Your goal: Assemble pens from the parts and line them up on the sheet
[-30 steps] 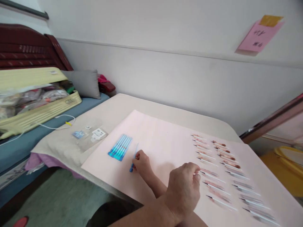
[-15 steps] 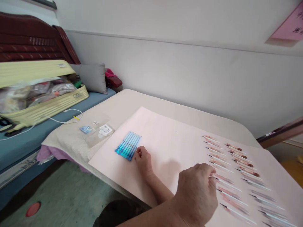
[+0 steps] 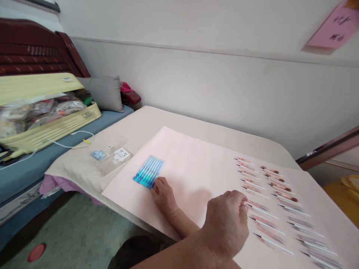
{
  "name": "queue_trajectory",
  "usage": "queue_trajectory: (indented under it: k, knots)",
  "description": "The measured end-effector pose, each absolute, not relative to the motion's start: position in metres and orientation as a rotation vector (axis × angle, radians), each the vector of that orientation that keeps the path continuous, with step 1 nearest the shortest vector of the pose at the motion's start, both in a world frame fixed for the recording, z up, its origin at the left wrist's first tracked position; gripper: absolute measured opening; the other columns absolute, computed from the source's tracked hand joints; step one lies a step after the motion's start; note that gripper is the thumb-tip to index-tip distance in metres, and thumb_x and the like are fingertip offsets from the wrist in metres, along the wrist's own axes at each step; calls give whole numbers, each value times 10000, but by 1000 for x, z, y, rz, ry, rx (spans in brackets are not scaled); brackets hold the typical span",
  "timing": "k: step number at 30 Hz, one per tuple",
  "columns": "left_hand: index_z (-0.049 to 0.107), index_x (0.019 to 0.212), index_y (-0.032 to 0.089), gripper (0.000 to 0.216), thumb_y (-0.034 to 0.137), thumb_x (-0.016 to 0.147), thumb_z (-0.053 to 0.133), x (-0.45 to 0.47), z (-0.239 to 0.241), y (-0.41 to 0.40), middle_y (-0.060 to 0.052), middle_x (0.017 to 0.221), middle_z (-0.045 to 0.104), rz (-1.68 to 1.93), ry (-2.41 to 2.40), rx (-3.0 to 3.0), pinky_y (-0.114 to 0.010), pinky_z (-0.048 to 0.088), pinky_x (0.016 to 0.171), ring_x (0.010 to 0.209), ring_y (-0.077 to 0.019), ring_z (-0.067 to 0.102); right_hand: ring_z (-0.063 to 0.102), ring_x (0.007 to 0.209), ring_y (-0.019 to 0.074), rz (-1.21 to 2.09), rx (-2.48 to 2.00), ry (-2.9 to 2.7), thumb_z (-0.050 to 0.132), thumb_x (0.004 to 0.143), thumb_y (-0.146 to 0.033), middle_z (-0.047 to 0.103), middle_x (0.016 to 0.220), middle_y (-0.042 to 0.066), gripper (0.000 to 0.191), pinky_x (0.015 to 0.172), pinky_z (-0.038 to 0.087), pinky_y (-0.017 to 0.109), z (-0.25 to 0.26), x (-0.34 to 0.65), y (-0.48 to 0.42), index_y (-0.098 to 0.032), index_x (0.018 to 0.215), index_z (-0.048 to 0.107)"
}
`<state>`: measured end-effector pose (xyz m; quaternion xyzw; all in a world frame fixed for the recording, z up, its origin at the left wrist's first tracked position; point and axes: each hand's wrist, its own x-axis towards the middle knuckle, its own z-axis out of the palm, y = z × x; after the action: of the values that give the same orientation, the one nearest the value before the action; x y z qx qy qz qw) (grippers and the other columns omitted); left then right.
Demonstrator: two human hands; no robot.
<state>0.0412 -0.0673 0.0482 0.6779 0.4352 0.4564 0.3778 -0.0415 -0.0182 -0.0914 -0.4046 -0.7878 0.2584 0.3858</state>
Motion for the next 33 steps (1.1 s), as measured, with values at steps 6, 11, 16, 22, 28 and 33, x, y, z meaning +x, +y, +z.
queue_trajectory:
  k: [6, 11, 16, 22, 28, 33]
  knots:
    - [610, 989, 178, 242, 192, 822, 436, 43, 48, -69, -50, 898, 668, 1174, 1098, 1734, -299, 486, 730, 778, -167, 601, 521, 901, 185, 543, -1008, -2135, 508, 783, -99, 544, 1025, 84, 164, 779, 451, 300, -96, -44, -18, -194, 885, 594]
    - [612, 990, 177, 245, 196, 823, 433, 41, 50, -70, -55, 891, 669, 1175, 1104, 1724, -307, 487, 732, 781, -173, 602, 525, 903, 184, 548, -1011, -2133, 510, 808, -112, 548, 1025, 81, 157, 783, 452, 300, -98, -44, -17, -203, 898, 600]
    - [611, 999, 181, 252, 194, 822, 432, 41, 52, -73, -56, 891, 669, 1193, 1100, 1730, -310, 487, 725, 770, -174, 604, 531, 887, 180, 559, -1020, -2120, 501, 812, -103, 549, 1020, 81, 160, 780, 452, 290, -96, -45, -18, -198, 887, 605]
    - [614, 997, 186, 250, 197, 825, 432, 41, 54, -76, -55, 893, 671, 1189, 1107, 1727, -308, 488, 727, 786, -177, 609, 534, 880, 181, 571, -1011, -2110, 519, 797, -114, 556, 994, 75, 139, 774, 454, 293, -96, -45, -17, -202, 869, 599]
    - [616, 984, 197, 235, 194, 822, 444, 41, 56, -77, -44, 903, 678, 1170, 1134, 1736, -299, 490, 731, 782, -171, 617, 544, 857, 166, 691, -1006, -1975, 515, 750, -89, 553, 981, 65, 233, 759, 464, 279, -91, -37, -28, -196, 949, 575]
    - [619, 962, 211, 218, 207, 822, 452, 39, 59, -78, -34, 891, 684, 1166, 1158, 1747, -287, 487, 726, 788, -171, 620, 550, 709, 133, 864, -1094, -1805, 489, 737, -101, 553, 908, 43, 209, 640, 477, 245, -86, -13, -64, -198, 901, 576]
